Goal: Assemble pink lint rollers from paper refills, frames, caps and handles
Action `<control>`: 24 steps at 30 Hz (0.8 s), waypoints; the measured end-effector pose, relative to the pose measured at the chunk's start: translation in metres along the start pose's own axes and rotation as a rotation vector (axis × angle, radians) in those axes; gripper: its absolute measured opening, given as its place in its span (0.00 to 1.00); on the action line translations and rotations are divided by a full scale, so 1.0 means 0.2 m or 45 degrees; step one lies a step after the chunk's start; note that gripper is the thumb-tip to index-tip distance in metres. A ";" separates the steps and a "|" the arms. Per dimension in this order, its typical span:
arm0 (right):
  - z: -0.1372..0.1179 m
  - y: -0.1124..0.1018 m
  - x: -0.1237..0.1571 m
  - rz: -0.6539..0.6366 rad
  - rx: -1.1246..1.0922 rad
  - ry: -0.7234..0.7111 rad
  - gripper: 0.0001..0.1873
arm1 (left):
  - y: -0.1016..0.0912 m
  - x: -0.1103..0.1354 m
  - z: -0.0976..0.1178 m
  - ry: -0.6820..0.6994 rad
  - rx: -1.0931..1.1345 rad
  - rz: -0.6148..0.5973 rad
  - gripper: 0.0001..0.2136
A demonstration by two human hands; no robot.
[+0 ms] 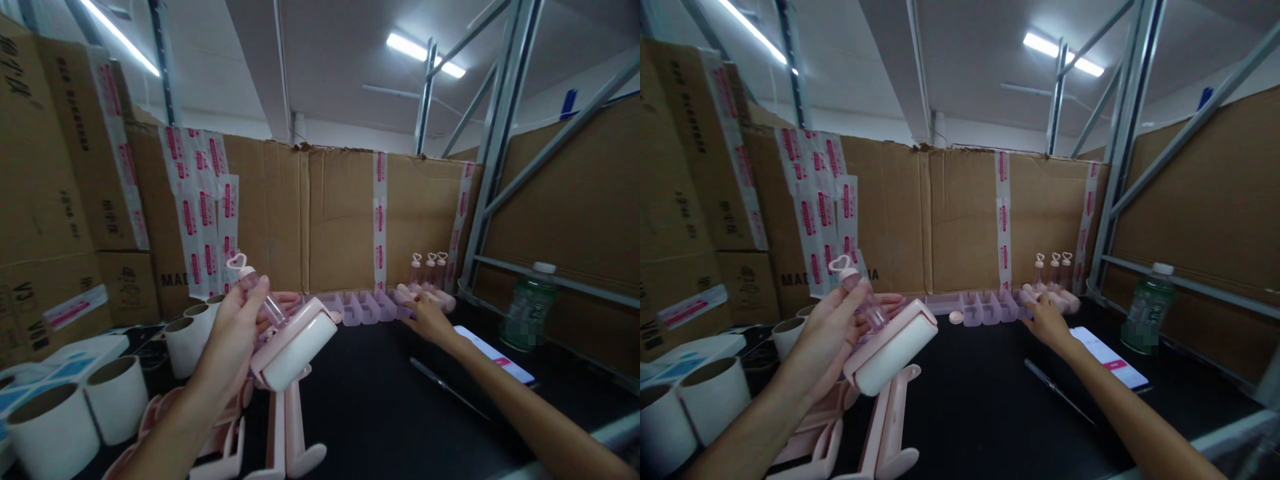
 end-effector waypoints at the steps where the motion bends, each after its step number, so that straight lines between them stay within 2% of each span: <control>1: 0.00 0.01 0.00 -0.002 -0.010 0.001 0.18 | -0.01 -0.01 0.00 0.007 0.014 0.031 0.04; 5: 0.03 0.05 0.03 0.009 -0.034 0.049 0.16 | -0.01 -0.02 -0.01 0.010 0.062 0.094 0.03; 11: 0.09 0.10 0.10 -0.009 -0.053 0.140 0.15 | -0.01 0.00 -0.03 0.027 0.136 0.161 0.06; 13: 0.12 0.08 0.13 -0.004 -0.041 0.156 0.14 | -0.02 0.00 -0.04 0.041 0.163 0.186 0.06; 15: 0.15 0.00 0.17 0.093 -0.098 0.189 0.16 | -0.03 0.01 -0.05 0.052 0.205 0.215 0.06; 17: 0.19 -0.14 0.22 0.339 -0.368 0.245 0.25 | -0.05 0.01 -0.07 0.061 0.266 0.246 0.08; 19: 0.18 -0.28 0.30 0.593 -0.827 0.252 0.37 | -0.06 0.00 -0.10 0.060 0.323 0.260 0.10; 20: 0.16 -0.35 0.33 0.689 -1.058 0.235 0.40 | -0.06 0.00 -0.11 0.058 0.344 0.258 0.10; 22: 0.06 -0.46 0.39 0.809 -1.448 0.175 0.38 | -0.06 0.01 -0.12 0.044 0.376 0.252 0.11; 24: -0.08 -0.52 0.42 0.815 -1.774 0.108 0.33 | -0.05 0.03 -0.14 -0.023 0.420 0.237 0.12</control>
Point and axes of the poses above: each hand's wrist, its own x-axis away from the middle knuckle, its own y-axis out of the palm, z = x × y, the point moved 7 cm from there along -x, towards the middle knuckle
